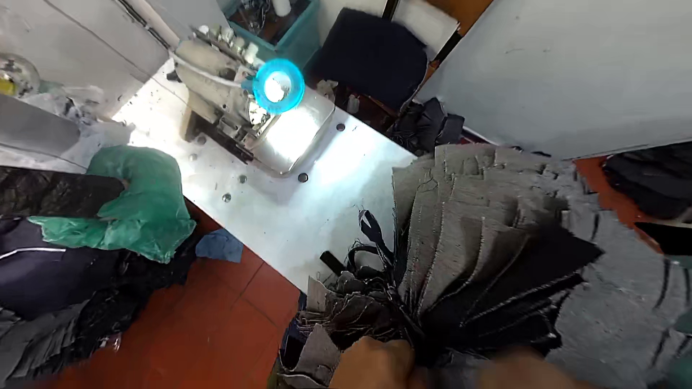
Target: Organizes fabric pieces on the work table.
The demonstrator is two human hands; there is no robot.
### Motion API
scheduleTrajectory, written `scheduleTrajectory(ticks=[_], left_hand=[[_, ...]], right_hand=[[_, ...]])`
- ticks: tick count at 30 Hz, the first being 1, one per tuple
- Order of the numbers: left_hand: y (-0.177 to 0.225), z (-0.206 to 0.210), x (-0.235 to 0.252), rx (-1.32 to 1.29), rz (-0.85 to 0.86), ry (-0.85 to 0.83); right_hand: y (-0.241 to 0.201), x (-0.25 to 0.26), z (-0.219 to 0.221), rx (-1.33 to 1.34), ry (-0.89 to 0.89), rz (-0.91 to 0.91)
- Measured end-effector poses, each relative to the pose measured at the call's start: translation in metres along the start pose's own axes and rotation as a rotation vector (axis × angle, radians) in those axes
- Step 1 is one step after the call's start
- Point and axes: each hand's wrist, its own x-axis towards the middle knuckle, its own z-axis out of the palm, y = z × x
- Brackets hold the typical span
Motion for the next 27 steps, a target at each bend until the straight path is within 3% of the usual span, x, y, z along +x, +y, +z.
scheduleTrajectory(ticks=[1,3,5,7,10,11,13,15,16,18,21,24,27], left_hand=[[0.003,0.002,-0.006,0.009,0.022,0.005],[0.008,0.002,-0.018,0.052,0.008,-0.016],[0.004,0.001,-0.025,0.127,-0.011,-0.008],[-0.013,-0.003,-0.023,0.277,0.086,0.065],[-0.061,-0.029,-0.002,0.32,0.358,0.07],[-0.08,-0.044,0.014,0.212,0.365,-0.014],[-0.126,-0.064,0.066,-0.12,0.206,-0.176],[-0.171,-0.057,0.14,-0.117,0.216,-0.178],[-0.175,-0.044,0.171,-0.095,0.277,-0.175],[-0.137,-0.025,0.198,-0.142,0.265,-0.263],[-0.098,-0.017,0.185,0.032,0.115,-0.285],[-0.112,-0.028,0.169,0.322,0.122,-0.284],[-0.122,-0.032,0.125,0.241,0.226,-0.245]], right_hand=[[-0.005,0.044,-0.019,-0.149,-0.199,-0.024],[0.015,0.122,-0.012,-0.503,-0.656,0.013],[0.033,0.17,0.016,-0.707,-1.204,0.292],[0.039,0.185,0.033,-0.832,-1.452,0.421],[0.043,0.174,0.024,-0.789,-1.457,0.444],[0.045,0.17,0.021,-0.787,-1.449,0.439],[0.049,0.163,0.016,-0.803,-1.452,0.433],[0.056,0.164,0.011,-0.808,-1.469,0.459],[0.058,0.165,0.008,-0.813,-1.481,0.476],[0.059,0.166,0.0,-0.816,-1.455,0.511],[0.058,0.151,-0.006,-0.864,-1.393,0.538],[0.061,0.152,-0.008,-0.904,-1.374,0.538],[0.052,0.151,-0.007,-0.883,-1.358,0.522]])
